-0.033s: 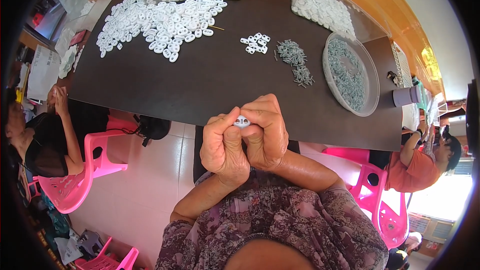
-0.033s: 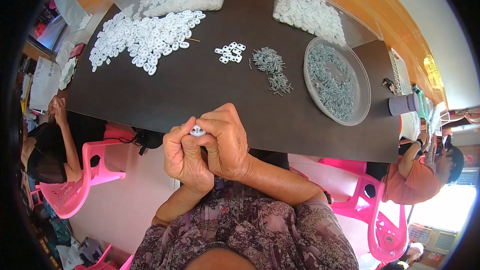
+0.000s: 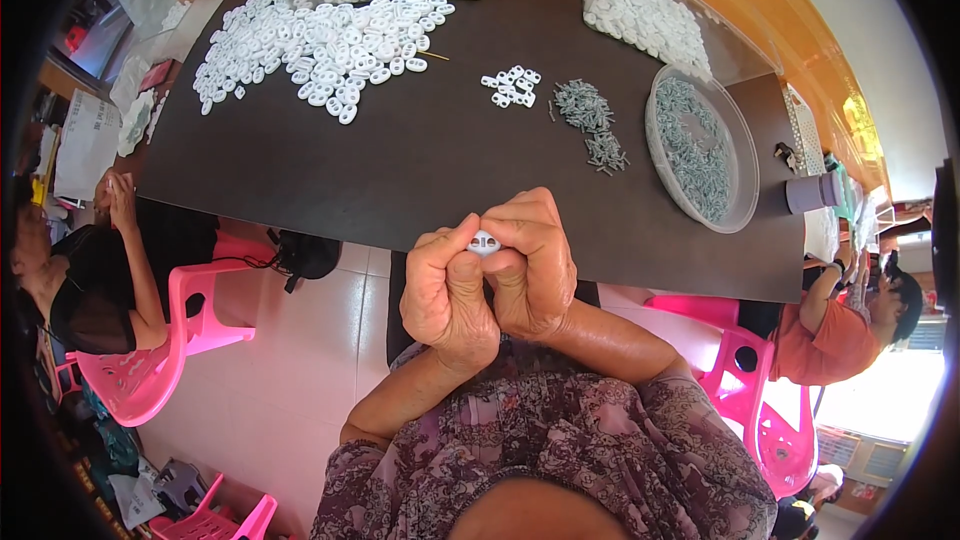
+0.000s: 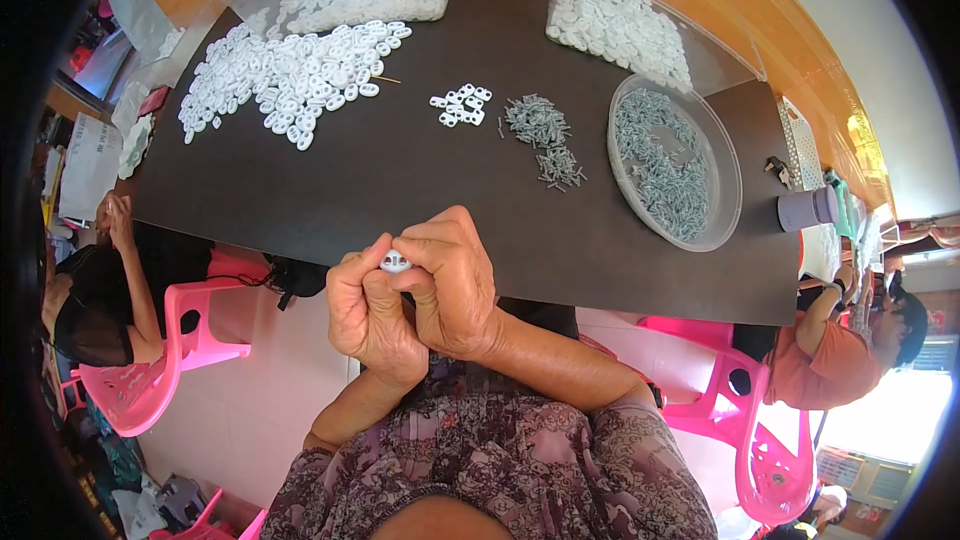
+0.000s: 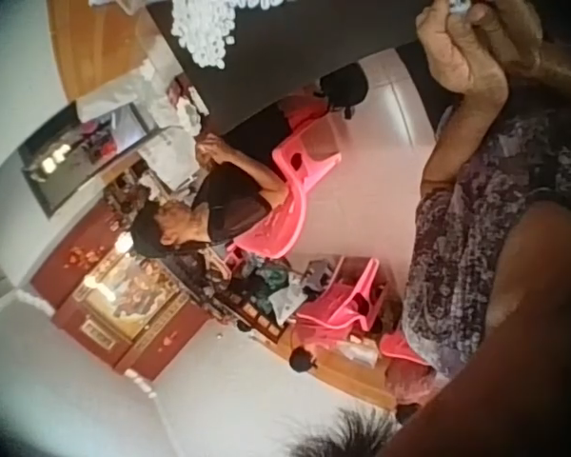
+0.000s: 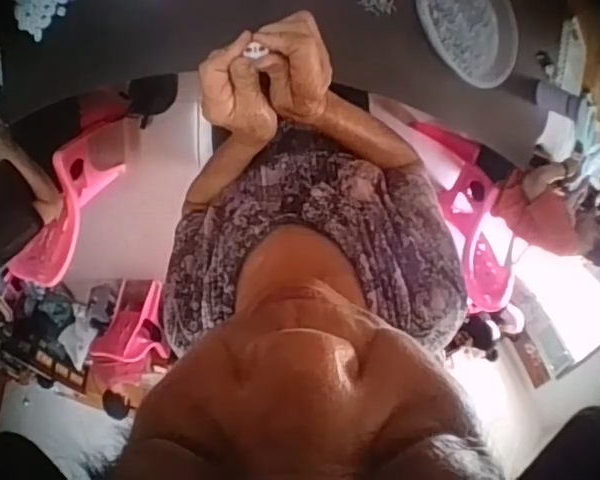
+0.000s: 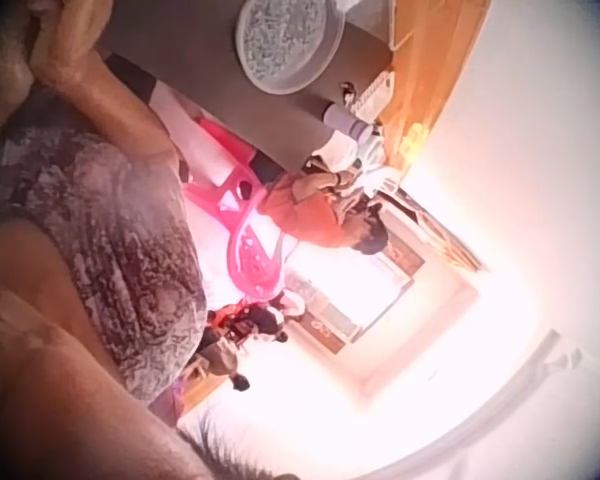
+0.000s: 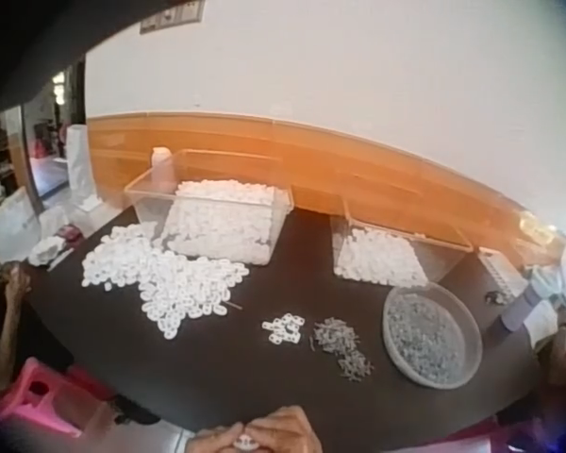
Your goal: Manually assembling small white plastic components with metal clips using a thin wire tool.
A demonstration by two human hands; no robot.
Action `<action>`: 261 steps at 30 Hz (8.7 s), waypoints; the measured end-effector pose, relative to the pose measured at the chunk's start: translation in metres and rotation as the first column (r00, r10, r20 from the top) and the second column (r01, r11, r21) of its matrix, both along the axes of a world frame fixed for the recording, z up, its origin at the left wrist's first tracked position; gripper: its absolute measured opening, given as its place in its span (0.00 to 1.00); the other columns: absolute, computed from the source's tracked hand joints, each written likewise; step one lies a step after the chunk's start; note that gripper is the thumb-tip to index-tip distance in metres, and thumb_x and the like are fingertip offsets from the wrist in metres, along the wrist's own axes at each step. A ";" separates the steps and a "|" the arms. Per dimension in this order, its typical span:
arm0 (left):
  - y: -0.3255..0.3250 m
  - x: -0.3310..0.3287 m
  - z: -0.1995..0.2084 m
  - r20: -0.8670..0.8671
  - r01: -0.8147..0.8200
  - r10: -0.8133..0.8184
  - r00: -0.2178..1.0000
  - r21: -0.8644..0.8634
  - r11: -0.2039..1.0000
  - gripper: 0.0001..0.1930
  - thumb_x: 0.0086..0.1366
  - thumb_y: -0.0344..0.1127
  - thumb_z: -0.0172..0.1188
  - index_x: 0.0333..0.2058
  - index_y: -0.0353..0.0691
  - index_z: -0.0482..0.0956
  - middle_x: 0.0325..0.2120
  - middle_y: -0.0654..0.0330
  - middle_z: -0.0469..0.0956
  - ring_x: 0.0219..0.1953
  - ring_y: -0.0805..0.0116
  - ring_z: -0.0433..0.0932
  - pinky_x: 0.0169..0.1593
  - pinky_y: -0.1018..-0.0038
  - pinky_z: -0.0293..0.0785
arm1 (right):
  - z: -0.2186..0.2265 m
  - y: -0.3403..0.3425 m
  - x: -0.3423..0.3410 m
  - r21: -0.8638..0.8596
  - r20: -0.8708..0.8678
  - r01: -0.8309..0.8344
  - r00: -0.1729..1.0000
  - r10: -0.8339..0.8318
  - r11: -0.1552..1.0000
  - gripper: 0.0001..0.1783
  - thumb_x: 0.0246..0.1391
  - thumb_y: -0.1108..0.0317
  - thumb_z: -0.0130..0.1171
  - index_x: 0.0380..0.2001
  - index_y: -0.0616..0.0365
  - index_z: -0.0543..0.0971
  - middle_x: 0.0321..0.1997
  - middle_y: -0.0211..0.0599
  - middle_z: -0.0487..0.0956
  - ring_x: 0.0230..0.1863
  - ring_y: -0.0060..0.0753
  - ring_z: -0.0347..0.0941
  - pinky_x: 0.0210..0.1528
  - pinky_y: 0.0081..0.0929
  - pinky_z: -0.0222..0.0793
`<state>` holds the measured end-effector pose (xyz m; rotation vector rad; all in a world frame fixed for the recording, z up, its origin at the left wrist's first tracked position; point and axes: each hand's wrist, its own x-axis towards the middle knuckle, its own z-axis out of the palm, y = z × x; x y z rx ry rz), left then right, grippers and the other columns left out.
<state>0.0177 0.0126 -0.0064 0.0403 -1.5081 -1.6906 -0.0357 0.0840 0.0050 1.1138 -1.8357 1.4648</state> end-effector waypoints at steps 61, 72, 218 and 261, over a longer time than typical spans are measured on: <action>-0.071 -0.174 0.008 0.355 0.288 0.174 0.918 -0.902 0.322 0.06 0.49 0.30 0.64 0.28 0.42 0.78 0.25 0.57 0.70 0.33 0.56 0.73 0.34 0.63 0.68 | 0.040 0.090 -0.133 0.583 -0.171 0.227 0.973 -0.156 0.780 0.06 0.41 0.77 0.62 0.26 0.57 0.78 0.23 0.35 0.72 0.28 0.40 0.67 0.30 0.34 0.64; -0.081 -0.137 0.015 0.247 0.190 0.081 0.966 -0.883 0.428 0.02 0.56 0.25 0.56 0.27 0.37 0.72 0.21 0.55 0.69 0.25 0.57 0.72 0.29 0.65 0.67 | 0.006 0.065 -0.130 0.676 -0.233 0.286 0.957 -0.171 0.679 0.06 0.35 0.75 0.62 0.16 0.59 0.73 0.22 0.40 0.71 0.31 0.42 0.67 0.33 0.37 0.63; -0.042 -0.032 0.002 0.097 0.324 -0.422 0.901 0.496 0.805 0.14 0.62 0.26 0.57 0.46 0.29 0.75 0.30 0.57 0.76 0.25 0.73 0.75 0.26 0.81 0.73 | 0.048 0.006 -0.084 0.366 0.619 -0.374 0.781 0.078 0.852 0.07 0.46 0.78 0.57 0.32 0.61 0.77 0.26 0.33 0.73 0.32 0.29 0.71 0.36 0.25 0.67; -0.026 -0.022 0.016 0.242 0.276 -0.429 0.870 0.483 0.831 0.10 0.63 0.25 0.55 0.42 0.29 0.74 0.28 0.58 0.77 0.24 0.76 0.76 0.25 0.84 0.71 | 0.035 0.024 -0.058 -0.059 0.878 -0.279 0.443 0.183 0.958 0.08 0.51 0.72 0.62 0.35 0.62 0.81 0.28 0.28 0.79 0.27 0.13 0.70 0.29 0.12 0.65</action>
